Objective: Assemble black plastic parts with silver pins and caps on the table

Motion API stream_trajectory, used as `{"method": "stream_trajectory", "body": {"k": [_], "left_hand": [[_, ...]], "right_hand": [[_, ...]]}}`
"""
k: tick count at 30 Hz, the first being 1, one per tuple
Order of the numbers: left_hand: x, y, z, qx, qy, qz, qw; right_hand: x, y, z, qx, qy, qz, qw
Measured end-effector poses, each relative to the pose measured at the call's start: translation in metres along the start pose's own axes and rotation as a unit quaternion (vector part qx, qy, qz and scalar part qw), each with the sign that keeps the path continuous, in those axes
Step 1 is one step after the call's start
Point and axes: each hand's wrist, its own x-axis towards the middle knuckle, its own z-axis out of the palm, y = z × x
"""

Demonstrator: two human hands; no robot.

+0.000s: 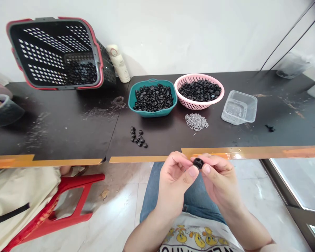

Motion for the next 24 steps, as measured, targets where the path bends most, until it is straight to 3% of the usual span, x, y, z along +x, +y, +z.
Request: {"method": "stream_trajectory", "body": {"k": [4,9,11,17,24], "left_hand": [[-0.002,-0.003,-0.003,0.054,-0.017,0.035,0.998],[-0.004,-0.005,-0.006,0.081,-0.16,0.039,0.983],[-0.004,-0.004,-0.006,0.093,-0.184,0.068,0.976],[-0.007,-0.004,-0.005,0.141,-0.205,0.136,0.959],[-0.003,-0.006,-0.006,0.173,-0.2,0.176,0.948]], "right_hand": [[-0.001,-0.001,0.003,0.005,-0.01,-0.008,1.0],[-0.003,-0.002,0.006,0.042,-0.044,-0.016,0.998],[-0.005,-0.003,0.006,0.048,-0.054,-0.005,0.997],[-0.009,-0.003,0.003,0.024,-0.091,0.008,0.996],[-0.01,-0.003,0.002,-0.005,-0.076,0.012,0.997]]}}
